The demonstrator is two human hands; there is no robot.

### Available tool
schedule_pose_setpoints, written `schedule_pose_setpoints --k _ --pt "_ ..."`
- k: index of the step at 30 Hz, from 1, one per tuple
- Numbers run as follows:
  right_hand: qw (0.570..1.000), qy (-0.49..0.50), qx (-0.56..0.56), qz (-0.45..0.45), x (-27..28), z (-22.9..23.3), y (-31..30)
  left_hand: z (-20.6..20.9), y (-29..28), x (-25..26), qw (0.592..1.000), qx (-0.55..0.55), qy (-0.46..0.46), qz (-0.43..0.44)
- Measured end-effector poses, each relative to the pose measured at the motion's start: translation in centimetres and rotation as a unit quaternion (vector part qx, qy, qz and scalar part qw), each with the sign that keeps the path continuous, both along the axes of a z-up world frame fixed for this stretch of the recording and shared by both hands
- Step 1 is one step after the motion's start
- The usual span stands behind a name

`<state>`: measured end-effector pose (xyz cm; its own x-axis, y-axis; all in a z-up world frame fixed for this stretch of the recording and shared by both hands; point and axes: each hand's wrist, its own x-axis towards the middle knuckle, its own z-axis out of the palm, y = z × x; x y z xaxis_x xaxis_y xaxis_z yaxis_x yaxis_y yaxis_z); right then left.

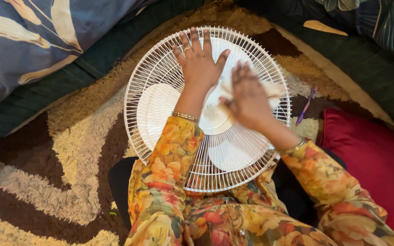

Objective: The person wipes the front grill and blades of a white table fan using a white cloth. They systematically clean each blade and the central hub while sitting on the floor.

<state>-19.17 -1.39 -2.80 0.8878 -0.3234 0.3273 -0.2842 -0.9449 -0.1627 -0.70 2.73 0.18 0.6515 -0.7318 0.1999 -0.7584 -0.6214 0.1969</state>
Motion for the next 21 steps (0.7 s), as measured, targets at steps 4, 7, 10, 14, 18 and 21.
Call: schedule_pose_setpoints --k 4,7,10,14,18,21 --pt "0.996 0.076 0.038 0.025 0.5 1.7 2.1 0.0 0.4 -0.2 1.000 -0.021 -0.005 0.005" --pt "0.992 0.087 0.086 -0.030 0.9 2.7 -0.3 0.0 0.2 0.2 1.000 -0.005 -0.007 -0.007" --pt "0.974 0.104 0.146 -0.140 1.8 3.6 -4.7 -0.3 0.1 0.1 1.000 -0.007 -0.021 -0.004" --pt "0.901 0.021 0.394 -0.182 -0.1 3.1 -9.7 -0.5 0.2 0.1 0.999 -0.016 -0.030 -0.007" --pt "0.833 -0.028 0.529 -0.157 -0.9 1.9 -11.4 -0.6 0.1 0.1 0.999 -0.033 -0.034 -0.006" --pt "0.917 0.031 0.351 -0.184 -0.4 2.0 -10.7 -0.8 0.2 0.1 0.998 -0.041 -0.037 -0.004"
